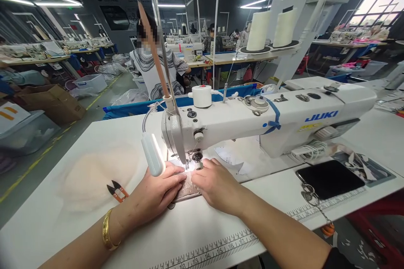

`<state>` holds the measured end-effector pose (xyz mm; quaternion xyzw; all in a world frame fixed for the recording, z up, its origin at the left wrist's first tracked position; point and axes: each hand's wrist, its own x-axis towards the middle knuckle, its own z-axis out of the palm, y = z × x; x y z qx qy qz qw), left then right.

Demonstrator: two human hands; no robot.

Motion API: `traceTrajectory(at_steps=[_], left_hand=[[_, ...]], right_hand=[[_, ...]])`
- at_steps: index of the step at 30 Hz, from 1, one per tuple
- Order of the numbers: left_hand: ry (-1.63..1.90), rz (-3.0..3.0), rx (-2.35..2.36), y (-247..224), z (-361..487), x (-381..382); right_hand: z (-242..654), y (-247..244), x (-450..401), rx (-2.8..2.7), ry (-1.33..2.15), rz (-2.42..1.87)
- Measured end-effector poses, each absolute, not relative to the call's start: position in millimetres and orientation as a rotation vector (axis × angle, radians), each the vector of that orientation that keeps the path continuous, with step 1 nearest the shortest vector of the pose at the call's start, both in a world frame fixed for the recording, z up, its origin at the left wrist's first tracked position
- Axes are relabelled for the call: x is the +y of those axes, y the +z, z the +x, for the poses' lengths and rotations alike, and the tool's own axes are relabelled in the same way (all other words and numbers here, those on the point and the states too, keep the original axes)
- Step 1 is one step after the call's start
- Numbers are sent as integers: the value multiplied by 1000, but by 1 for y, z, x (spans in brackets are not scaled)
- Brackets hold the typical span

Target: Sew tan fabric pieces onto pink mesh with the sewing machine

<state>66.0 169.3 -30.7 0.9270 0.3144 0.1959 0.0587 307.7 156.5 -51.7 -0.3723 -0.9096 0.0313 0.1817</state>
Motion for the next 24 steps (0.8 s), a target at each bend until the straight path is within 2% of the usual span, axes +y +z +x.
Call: traceTrajectory(at_steps=[7, 14, 24], left_hand=[[550, 2833, 848, -30, 68, 162], [635, 2847, 948, -30, 68, 165], [576, 2828, 958, -31, 68, 164]], right_hand=[[307, -52, 157, -2541, 136, -1041], [306, -54, 159, -2520, 163, -1072], [306, -55, 156, -2551, 127, -1035]])
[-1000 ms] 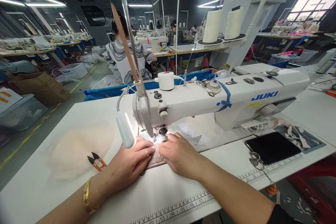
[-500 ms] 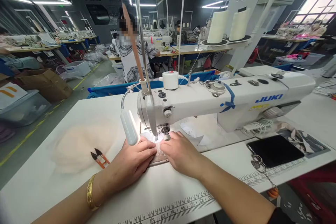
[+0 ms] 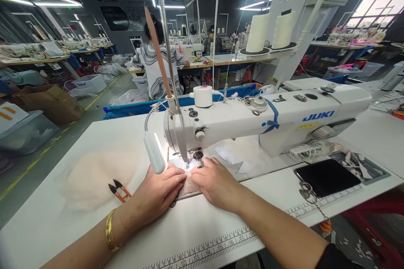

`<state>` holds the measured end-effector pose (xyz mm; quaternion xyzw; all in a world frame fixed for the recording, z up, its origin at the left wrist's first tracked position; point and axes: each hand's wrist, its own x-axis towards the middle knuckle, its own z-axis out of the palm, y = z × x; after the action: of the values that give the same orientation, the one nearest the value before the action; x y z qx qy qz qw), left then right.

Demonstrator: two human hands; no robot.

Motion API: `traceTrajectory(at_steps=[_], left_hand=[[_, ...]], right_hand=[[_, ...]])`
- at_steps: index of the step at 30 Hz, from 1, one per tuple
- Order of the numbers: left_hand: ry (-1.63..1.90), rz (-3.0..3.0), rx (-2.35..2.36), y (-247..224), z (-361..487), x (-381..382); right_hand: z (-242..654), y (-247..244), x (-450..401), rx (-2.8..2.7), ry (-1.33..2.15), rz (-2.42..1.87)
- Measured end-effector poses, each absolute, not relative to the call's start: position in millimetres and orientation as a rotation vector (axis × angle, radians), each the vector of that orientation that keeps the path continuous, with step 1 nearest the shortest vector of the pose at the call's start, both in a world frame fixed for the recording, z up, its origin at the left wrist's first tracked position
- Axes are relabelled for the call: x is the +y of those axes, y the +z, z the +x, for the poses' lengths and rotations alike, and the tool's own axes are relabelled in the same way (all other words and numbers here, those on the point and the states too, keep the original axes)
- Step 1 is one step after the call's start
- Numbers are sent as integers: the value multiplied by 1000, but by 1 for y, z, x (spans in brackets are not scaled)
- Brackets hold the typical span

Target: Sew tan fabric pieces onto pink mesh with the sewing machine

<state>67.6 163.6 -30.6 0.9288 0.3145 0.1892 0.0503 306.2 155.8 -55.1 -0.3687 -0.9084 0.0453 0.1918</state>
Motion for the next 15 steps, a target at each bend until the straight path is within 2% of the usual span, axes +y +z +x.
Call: traceTrajectory(at_steps=[15], left_hand=[[648, 2662, 1138, -34, 69, 180]], right_hand=[[301, -53, 165, -2428, 142, -1171]])
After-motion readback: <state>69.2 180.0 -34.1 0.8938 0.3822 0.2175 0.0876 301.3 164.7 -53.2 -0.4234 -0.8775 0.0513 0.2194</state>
